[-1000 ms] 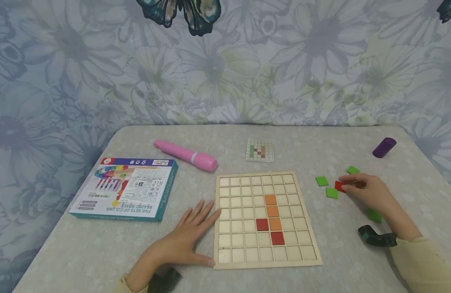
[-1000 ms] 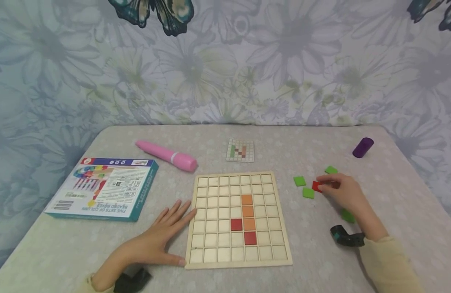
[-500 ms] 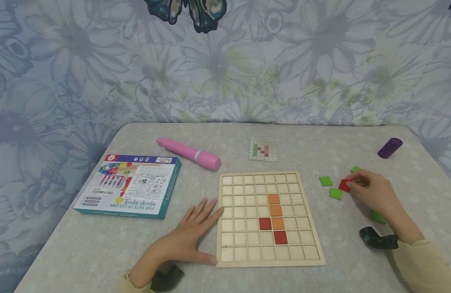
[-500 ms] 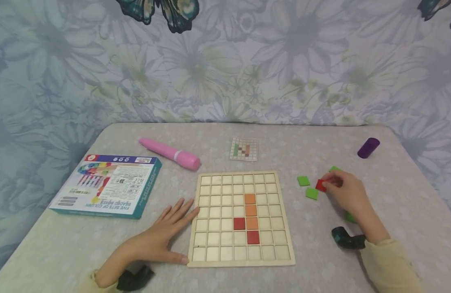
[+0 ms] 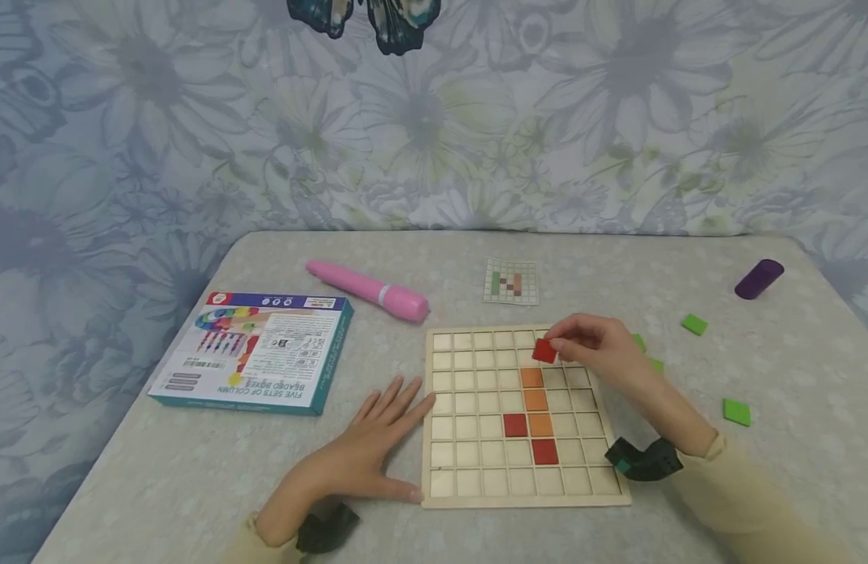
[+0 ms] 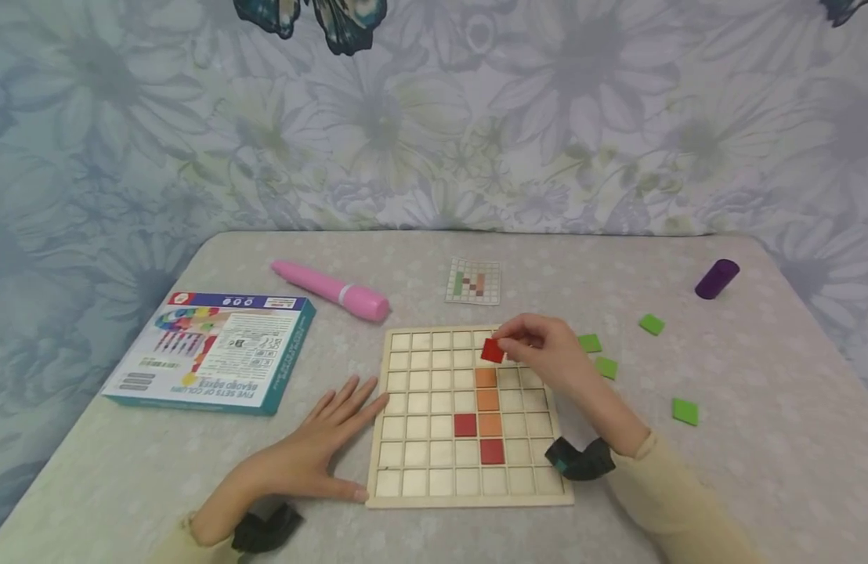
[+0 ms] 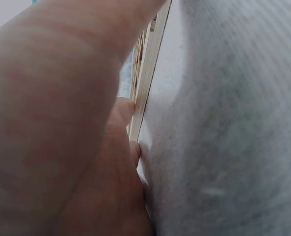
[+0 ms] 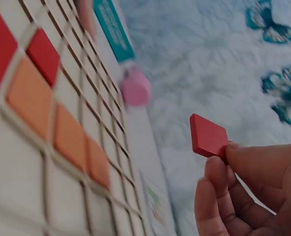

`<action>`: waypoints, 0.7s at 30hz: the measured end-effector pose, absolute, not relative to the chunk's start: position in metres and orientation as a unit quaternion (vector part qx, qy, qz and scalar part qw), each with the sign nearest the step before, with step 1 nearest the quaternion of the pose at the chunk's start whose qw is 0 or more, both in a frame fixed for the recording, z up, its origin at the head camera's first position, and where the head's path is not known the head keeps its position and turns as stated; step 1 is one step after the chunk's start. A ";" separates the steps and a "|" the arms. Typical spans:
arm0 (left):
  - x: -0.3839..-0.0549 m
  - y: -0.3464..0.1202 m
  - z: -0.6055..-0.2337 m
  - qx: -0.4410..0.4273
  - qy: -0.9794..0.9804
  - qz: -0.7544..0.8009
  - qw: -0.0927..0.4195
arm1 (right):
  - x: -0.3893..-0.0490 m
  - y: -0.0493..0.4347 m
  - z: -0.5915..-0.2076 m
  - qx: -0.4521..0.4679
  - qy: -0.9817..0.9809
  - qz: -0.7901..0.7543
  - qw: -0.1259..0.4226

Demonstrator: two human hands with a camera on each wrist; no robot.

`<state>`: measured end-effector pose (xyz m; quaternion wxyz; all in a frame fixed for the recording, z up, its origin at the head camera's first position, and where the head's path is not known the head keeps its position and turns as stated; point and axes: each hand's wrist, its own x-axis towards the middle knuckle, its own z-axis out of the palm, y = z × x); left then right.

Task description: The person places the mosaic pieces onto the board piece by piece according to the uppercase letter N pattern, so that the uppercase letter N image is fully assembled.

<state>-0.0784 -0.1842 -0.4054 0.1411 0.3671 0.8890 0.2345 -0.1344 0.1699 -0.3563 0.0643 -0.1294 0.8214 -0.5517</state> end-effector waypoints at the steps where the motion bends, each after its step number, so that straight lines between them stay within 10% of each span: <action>1: -0.079 -0.184 -0.405 0.367 0.889 0.234 0.143 | -0.135 0.162 -0.359 -0.130 0.811 -0.565 0.081; 21: -0.079 -0.182 -0.404 0.357 0.891 0.233 0.157 | -0.125 0.107 -0.390 -0.204 0.876 -0.430 0.073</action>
